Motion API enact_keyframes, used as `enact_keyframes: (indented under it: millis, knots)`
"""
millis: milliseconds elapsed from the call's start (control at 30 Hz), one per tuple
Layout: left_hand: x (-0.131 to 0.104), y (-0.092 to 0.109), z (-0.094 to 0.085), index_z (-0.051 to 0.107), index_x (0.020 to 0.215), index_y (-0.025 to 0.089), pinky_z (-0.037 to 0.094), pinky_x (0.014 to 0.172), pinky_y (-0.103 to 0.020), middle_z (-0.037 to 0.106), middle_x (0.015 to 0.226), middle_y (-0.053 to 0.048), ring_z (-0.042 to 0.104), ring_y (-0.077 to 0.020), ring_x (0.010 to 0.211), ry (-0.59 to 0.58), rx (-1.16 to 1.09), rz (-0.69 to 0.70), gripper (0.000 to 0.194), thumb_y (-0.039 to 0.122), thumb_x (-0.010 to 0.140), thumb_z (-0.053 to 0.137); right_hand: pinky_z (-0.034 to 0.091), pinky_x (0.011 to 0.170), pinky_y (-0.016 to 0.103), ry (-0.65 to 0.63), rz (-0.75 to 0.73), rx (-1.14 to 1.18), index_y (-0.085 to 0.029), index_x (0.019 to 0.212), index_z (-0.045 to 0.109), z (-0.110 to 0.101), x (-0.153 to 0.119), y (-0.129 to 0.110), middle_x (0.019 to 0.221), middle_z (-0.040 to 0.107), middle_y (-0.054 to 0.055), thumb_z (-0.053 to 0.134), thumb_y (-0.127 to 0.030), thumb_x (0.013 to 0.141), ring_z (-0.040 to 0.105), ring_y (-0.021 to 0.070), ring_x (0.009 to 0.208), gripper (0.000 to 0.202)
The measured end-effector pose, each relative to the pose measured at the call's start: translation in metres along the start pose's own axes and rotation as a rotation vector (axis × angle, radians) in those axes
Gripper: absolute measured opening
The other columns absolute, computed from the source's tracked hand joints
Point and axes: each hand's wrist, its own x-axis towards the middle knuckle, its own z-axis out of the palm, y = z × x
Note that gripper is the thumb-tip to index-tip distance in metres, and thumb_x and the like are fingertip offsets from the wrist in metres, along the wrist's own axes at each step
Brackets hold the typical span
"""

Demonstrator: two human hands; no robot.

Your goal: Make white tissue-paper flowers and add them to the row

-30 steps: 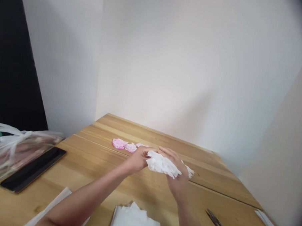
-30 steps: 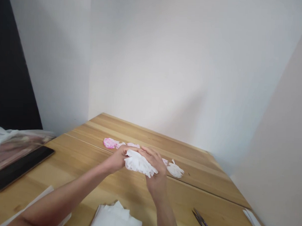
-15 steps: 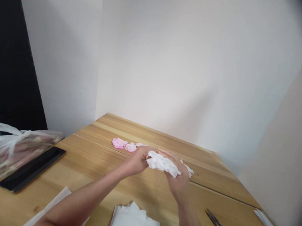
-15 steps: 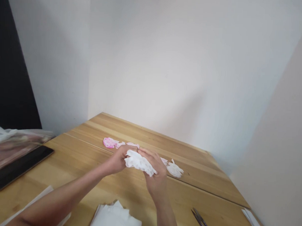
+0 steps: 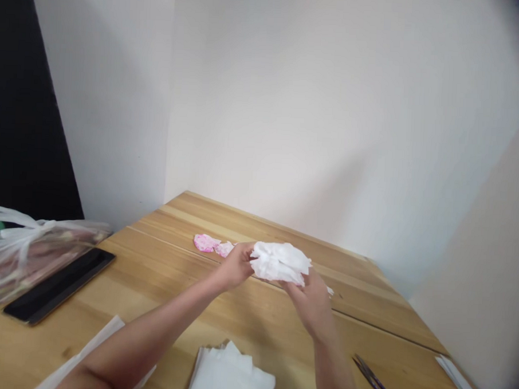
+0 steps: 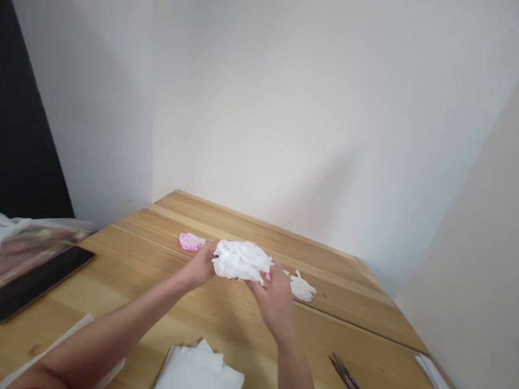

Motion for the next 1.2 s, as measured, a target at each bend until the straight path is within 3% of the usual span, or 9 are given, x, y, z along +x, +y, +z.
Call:
enact_keyframes:
  millis: [200,533,700,933,1067,1200]
  knots:
    - [-0.001,-0.009,0.0,0.066,0.071,0.009,0.053,0.06,-0.024,0.068,0.065,-0.006,0.064,-0.0137,0.059,0.076,-0.261,-0.115,0.03,0.038,0.077,0.072,0.051,0.078,0.032,-0.045,0.057,0.102,-0.022,0.104,0.071,-0.002,0.003,-0.007,0.103,0.071,0.007,0.061,-0.049,0.083,0.066,0.0217,0.091,0.035]
    - [-0.001,-0.005,0.008,0.068,0.08,0.007,0.058,0.064,-0.03,0.069,0.067,-0.009,0.067,-0.0171,0.061,0.107,-0.225,-0.209,0.043,0.05,0.075,0.071,0.046,0.075,0.029,-0.015,-0.1,0.002,-0.024,0.096,0.071,0.001,0.001,-0.011,0.089,0.067,0.004,0.059,-0.042,0.089,0.061,0.018,0.084,0.022]
    - [-0.003,-0.01,0.009,0.069,0.089,0.008,0.058,0.067,-0.031,0.071,0.077,-0.01,0.068,-0.0183,0.066,0.071,-0.229,-0.254,0.047,0.052,0.072,0.074,0.044,0.073,0.031,0.006,-0.13,-0.17,-0.025,0.095,0.072,0.006,-0.002,-0.012,0.084,0.065,0.003,0.057,-0.04,0.09,0.059,0.0186,0.08,0.021]
    - [-0.003,-0.01,0.006,0.068,0.09,0.006,0.057,0.062,-0.03,0.068,0.065,-0.009,0.067,-0.0184,0.059,-0.07,-0.228,-0.289,0.058,0.06,0.071,0.07,0.046,0.067,0.027,-0.015,-0.081,-0.061,-0.021,0.084,0.072,0.007,-0.001,-0.01,0.078,0.07,0.002,0.054,-0.032,0.089,0.062,0.0163,0.074,0.021]
    - [-0.001,-0.009,0.006,0.067,0.091,0.007,0.056,0.06,-0.028,0.069,0.066,-0.008,0.066,-0.0163,0.057,-0.077,-0.247,-0.297,0.06,0.063,0.07,0.07,0.047,0.067,0.026,-0.033,-0.036,-0.016,-0.02,0.084,0.071,0.005,-0.001,-0.009,0.079,0.071,0.003,0.053,-0.034,0.089,0.062,0.016,0.072,0.023]
    - [0.001,-0.009,0.006,0.067,0.078,0.007,0.056,0.061,-0.026,0.069,0.068,-0.009,0.067,-0.0158,0.059,-0.057,-0.22,-0.297,0.05,0.055,0.066,0.076,0.047,0.067,0.026,-0.042,-0.005,-0.012,-0.019,0.083,0.07,0.003,0.0,-0.012,0.079,0.071,0.003,0.052,-0.037,0.089,0.062,0.0163,0.072,0.026]
